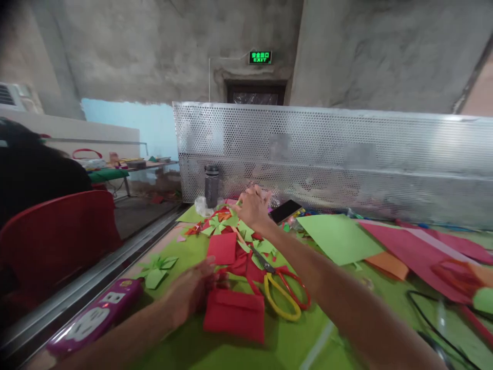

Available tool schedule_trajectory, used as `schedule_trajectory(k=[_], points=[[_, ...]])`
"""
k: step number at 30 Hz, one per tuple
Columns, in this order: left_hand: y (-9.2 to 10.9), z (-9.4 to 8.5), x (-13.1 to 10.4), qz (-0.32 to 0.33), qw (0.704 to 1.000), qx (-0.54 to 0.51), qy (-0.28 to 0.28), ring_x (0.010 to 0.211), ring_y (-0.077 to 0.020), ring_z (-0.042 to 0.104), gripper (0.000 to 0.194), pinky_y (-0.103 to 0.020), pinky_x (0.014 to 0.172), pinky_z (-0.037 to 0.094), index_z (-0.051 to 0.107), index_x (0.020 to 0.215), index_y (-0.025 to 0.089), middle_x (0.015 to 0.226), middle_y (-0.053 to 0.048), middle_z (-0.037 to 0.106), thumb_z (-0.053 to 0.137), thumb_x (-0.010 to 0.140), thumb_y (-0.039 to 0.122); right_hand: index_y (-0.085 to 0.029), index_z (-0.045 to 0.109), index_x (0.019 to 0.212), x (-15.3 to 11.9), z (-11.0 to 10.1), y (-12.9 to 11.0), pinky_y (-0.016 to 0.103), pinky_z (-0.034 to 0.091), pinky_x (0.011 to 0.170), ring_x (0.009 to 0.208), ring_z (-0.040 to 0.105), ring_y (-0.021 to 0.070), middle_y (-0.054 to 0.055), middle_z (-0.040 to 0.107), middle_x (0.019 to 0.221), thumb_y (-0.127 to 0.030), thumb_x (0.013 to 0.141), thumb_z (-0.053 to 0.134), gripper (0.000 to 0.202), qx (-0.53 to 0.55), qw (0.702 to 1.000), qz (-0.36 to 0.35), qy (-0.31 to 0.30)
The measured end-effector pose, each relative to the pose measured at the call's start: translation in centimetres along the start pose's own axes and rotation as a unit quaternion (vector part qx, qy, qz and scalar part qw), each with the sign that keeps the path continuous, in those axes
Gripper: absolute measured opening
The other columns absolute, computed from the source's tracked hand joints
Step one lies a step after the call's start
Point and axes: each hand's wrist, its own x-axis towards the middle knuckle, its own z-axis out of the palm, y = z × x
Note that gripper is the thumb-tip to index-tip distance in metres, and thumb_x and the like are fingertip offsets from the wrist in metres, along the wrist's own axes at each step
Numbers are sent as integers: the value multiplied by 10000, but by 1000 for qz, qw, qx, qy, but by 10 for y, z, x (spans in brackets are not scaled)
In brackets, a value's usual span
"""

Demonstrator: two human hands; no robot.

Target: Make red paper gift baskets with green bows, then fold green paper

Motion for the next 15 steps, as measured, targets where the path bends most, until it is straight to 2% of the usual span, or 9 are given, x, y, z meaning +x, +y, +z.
schedule_trajectory(k=[2,5,7,10,12,15], points=[[3,-1,-1,19,998,52,13,654,-212,659,498,-310,596,487,417,1219,167,743,-42,668,602,770,274,-204,684,788,-5,-12,8,580,210,974,1193,416,305,72,638,1087,-374,802,577,201,10,1000,19,-3],[13,-2,-5,94,984,148,38,664,-214,635,409,-276,583,448,585,1059,140,738,-50,675,691,691,281,-199,696,792,-16,-27,18,500,292,917,1092,498,291,76,661,1026,-422,795,563,260,23,999,43,-16],[22,-3,-8,160,965,200,51,766,-216,626,340,-253,633,438,652,946,145,853,-70,688,732,643,275,-199,706,774,-27,-34,23,460,319,880,999,549,279,69,679,933,-439,777,575,274,34,998,49,-37],[32,-2,-11,225,941,247,54,912,-224,600,304,-236,707,435,672,918,169,975,-71,677,727,653,306,-207,703,709,-48,-40,25,429,329,857,877,589,248,35,679,805,-430,732,624,238,51,995,40,-79],[36,4,-14,233,935,266,38,859,-216,611,297,-250,680,444,669,912,167,935,-68,679,682,710,384,-201,684,668,-63,-43,23,439,315,870,863,587,238,23,673,792,-411,708,656,215,59,993,28,-97],[38,20,-21,182,950,251,-34,732,-183,616,375,-266,619,462,648,891,143,871,-77,673,605,773,496,-188,649,630,-82,-49,14,474,274,910,916,566,242,28,668,819,-381,692,690,207,63,992,9,-107]])
